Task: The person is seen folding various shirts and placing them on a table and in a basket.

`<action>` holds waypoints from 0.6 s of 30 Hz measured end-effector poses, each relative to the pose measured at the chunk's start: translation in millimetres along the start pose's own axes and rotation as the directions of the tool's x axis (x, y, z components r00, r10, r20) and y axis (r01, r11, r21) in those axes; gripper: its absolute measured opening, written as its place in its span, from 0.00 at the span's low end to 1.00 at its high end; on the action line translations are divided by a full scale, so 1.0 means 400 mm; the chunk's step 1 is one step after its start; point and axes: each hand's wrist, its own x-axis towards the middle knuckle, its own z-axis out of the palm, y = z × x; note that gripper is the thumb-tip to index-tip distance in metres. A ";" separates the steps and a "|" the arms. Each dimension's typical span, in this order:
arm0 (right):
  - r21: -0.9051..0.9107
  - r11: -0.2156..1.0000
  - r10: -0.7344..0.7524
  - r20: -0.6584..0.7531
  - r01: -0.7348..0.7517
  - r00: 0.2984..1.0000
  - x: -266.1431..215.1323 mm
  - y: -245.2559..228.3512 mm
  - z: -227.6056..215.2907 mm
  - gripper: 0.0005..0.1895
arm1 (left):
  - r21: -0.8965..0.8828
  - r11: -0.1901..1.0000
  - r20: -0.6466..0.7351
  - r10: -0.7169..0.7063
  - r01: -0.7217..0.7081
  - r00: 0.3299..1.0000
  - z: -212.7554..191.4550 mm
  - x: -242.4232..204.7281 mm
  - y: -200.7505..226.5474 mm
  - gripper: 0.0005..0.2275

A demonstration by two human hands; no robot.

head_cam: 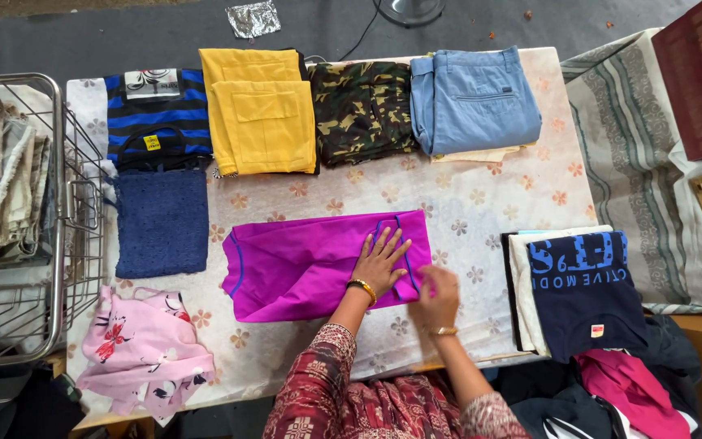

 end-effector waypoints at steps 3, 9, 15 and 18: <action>-0.015 0.957 0.289 0.114 -0.290 0.950 0.093 0.031 0.004 0.28 | 0.058 0.998 -0.112 0.024 -0.018 0.993 0.024 0.000 -0.004 0.33; 0.372 0.685 0.405 0.520 -0.626 0.752 0.068 0.150 0.113 0.42 | -0.009 1.000 -0.098 0.004 -0.005 0.995 0.017 0.002 -0.007 0.32; 0.212 0.785 0.412 0.523 -0.582 0.746 0.112 -0.154 0.055 0.39 | -0.499 0.857 -0.289 -0.301 0.125 0.909 0.000 -0.077 -0.048 0.20; 0.230 0.899 0.242 0.448 -0.373 0.861 0.065 -0.255 0.117 0.38 | -0.882 0.423 -0.132 -0.644 0.207 0.753 -0.048 -0.159 -0.092 0.14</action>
